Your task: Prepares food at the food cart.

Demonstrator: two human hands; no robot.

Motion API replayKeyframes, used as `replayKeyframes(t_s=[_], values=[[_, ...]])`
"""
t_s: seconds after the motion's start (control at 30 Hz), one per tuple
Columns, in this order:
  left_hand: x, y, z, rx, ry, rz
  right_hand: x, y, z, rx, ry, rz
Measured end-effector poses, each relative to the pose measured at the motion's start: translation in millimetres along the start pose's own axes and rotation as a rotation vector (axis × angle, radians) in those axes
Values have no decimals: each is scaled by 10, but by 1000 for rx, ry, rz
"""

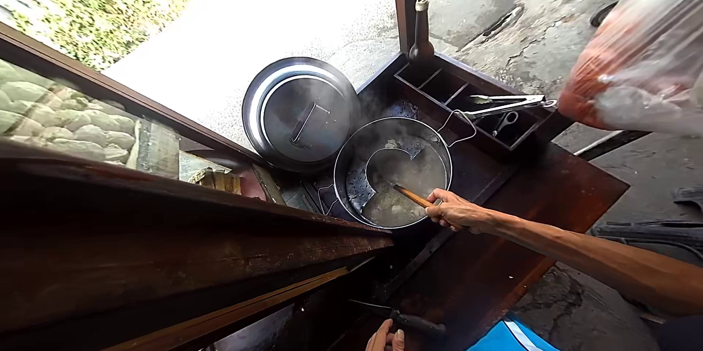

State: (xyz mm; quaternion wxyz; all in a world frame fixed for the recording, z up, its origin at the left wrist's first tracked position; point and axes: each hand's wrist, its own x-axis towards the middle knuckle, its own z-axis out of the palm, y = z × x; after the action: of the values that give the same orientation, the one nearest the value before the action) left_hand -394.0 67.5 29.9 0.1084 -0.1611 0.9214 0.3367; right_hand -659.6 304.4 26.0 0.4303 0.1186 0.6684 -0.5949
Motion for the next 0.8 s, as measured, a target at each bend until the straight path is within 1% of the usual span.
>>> replayKeyframes(t_s=[0.23,0.43,0.5,0.57,0.63,0.7,0.8], values=[[2,12,-12,21,22,20,-407,43,-274,-102,-50,9],[3,15,-10,33,14,23,-776,8,-474,-185,-33,5],[11,16,3,29,8,30,-884,-15,-541,-255,-20,-5],[22,29,13,19,3,43,-988,-27,-614,-425,0,-50],[32,39,24,20,-4,45,-1108,-68,-638,-697,43,-97],[44,38,29,21,-7,45,-1220,-89,-590,-915,89,-144],[53,42,20,30,-6,42,-1281,-35,-493,-1141,126,-220]])
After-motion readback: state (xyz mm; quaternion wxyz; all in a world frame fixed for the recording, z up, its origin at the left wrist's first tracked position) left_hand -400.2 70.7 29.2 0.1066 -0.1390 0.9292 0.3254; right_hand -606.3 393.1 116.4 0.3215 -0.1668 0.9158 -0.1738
